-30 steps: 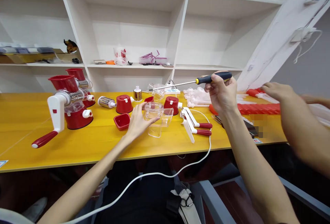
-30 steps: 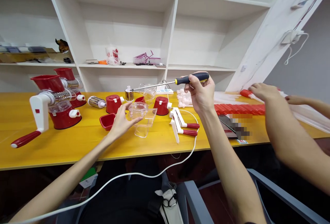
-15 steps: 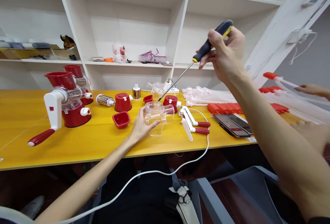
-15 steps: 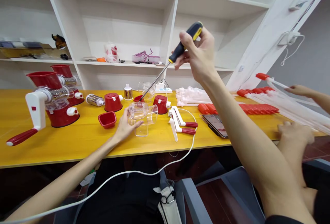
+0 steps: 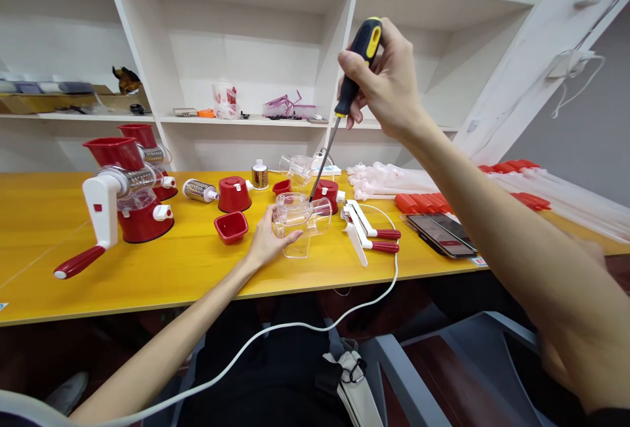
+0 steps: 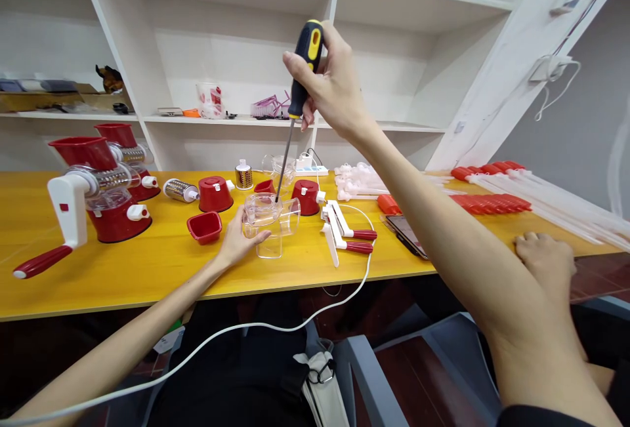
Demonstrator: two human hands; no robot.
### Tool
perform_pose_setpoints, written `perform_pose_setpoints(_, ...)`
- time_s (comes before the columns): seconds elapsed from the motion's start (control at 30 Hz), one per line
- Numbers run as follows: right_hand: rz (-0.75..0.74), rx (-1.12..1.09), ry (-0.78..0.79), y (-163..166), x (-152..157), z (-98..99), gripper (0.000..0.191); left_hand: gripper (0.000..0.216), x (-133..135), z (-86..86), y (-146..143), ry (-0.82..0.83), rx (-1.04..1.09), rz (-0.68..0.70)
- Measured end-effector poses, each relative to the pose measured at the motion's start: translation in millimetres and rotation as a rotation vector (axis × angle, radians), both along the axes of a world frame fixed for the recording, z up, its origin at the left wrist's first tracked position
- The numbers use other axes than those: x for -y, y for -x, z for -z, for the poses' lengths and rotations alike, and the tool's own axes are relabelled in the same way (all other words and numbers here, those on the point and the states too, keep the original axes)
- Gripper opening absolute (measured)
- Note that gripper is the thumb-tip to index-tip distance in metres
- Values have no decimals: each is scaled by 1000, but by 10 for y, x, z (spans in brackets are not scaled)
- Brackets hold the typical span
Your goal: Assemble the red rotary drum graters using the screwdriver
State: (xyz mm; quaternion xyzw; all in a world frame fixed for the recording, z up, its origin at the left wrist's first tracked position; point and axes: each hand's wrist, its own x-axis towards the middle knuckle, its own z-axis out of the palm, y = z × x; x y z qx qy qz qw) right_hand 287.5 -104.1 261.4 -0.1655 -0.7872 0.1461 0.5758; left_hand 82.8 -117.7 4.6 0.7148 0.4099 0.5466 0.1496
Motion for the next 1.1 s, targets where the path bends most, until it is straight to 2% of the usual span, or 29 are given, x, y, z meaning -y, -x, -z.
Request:
perform_pose_setpoints(0.7,-11,78,-14,133,24,18,50,63,3,-10,12,27,-4,9)
perform_pose_setpoints(1.1,92,55,73,98,90,52,50,65,-43,40,37,-2,-30,14)
